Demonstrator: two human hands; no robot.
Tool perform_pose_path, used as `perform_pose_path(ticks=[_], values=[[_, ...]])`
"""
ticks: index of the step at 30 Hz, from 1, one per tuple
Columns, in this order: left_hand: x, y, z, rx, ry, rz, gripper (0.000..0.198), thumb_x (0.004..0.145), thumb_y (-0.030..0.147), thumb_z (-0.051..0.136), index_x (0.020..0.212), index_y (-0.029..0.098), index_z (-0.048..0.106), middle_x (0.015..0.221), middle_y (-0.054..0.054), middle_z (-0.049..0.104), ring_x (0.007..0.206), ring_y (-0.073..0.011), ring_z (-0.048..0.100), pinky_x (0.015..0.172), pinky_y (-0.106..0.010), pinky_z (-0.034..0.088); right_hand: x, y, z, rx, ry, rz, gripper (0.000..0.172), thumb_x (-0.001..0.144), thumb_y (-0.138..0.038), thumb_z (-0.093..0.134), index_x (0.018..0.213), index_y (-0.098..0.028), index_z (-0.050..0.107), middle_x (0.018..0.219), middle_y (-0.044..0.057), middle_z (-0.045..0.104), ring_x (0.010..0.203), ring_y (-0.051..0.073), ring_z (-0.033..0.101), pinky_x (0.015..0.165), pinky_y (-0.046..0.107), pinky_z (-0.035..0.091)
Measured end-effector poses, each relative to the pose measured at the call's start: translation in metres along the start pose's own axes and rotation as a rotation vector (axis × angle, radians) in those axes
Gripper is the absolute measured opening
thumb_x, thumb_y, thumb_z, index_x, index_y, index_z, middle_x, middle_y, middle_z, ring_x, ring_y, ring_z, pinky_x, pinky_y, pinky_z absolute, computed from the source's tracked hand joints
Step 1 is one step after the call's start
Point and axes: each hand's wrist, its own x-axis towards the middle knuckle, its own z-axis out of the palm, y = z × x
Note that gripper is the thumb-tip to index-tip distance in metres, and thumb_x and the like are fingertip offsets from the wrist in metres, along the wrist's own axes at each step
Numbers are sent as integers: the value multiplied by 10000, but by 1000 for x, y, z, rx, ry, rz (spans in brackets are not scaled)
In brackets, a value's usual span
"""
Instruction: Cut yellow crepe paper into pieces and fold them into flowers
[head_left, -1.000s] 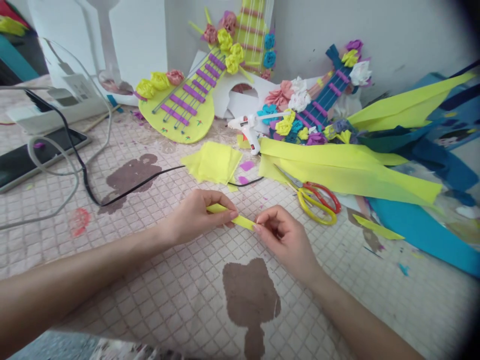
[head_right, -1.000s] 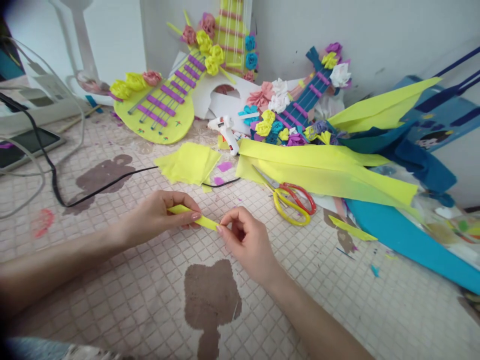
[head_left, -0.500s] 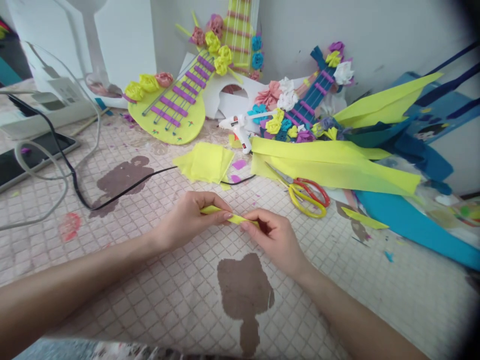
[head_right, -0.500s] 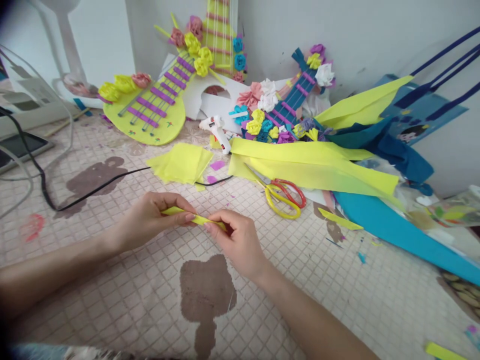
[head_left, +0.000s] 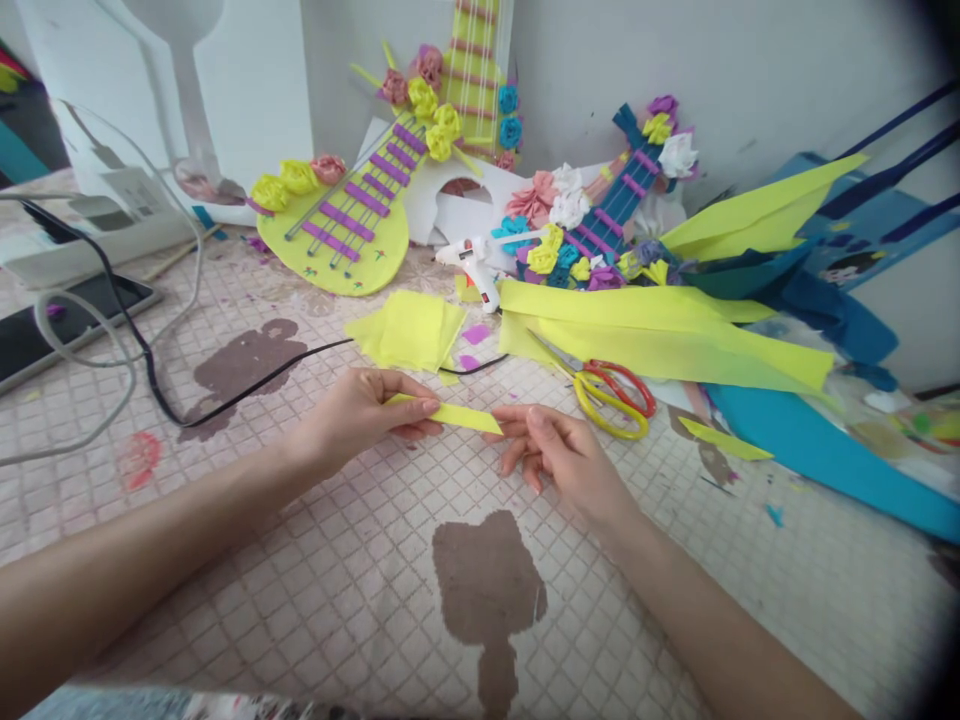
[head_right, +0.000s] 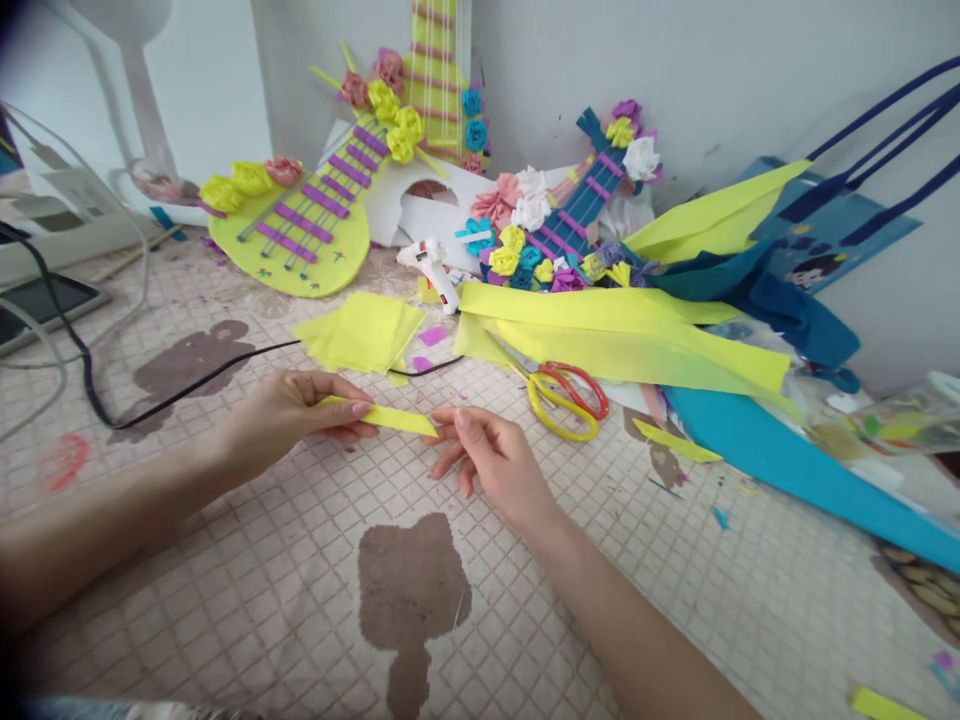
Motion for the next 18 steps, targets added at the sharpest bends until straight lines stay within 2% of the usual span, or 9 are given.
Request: perform_pose_path(ticks=[5,7,9,11,13,15,18], values=[[-2,-1,4,24,-19,13,190,706,296,723,799,134,688,701,-34,728,630,-99,661,604,-176,524,-1,-2,7,-119,-68,36,252,814,-419,614,812,-167,600,744,38,686,445,72,559,327,174,298],[-2,-1,4,36,-16,21,202,704,306,725,806,135,690,708,-36,729,631,-102,663,608,-183,527,-2,-3,7,-177,-79,43,243,833,-396,589,751,-168,575,703,22,674,417,59,535,335,179,294],[-1,-1,2,41,-6,37,212,703,313,726,813,134,692,717,-39,730,632,-107,665,611,-191,532,-2,-4,3,-219,-88,39,248,868,-395,532,772,-170,575,732,29,681,421,61,537,342,187,296],[-1,0,1,45,5,55,218,703,316,725,813,131,692,718,-43,730,640,-113,668,615,-199,536,-2,-4,0,-253,-79,-1,225,874,-393,520,868,-180,592,808,45,690,514,88,587,384,199,354],[-3,0,3,64,9,73,213,702,314,724,804,130,693,705,-43,726,633,-114,664,607,-198,534,-2,-4,-2,-294,-61,-82,240,850,-390,565,988,-196,597,915,60,682,704,132,632,492,224,443],[-6,-1,7,100,-5,97,203,702,312,723,790,131,697,687,-40,721,620,-110,656,593,-190,526,-2,-5,0,-343,-62,-149,298,821,-392,611,1055,-208,593,994,65,660,850,164,617,608,257,484],[-10,-4,16,141,-46,143,196,706,318,718,772,134,701,697,-39,718,631,-113,653,589,-187,522,-4,-6,7,-403,-95,-166,237,832,-398,596,958,-198,619,898,43,649,786,156,588,634,274,465]])
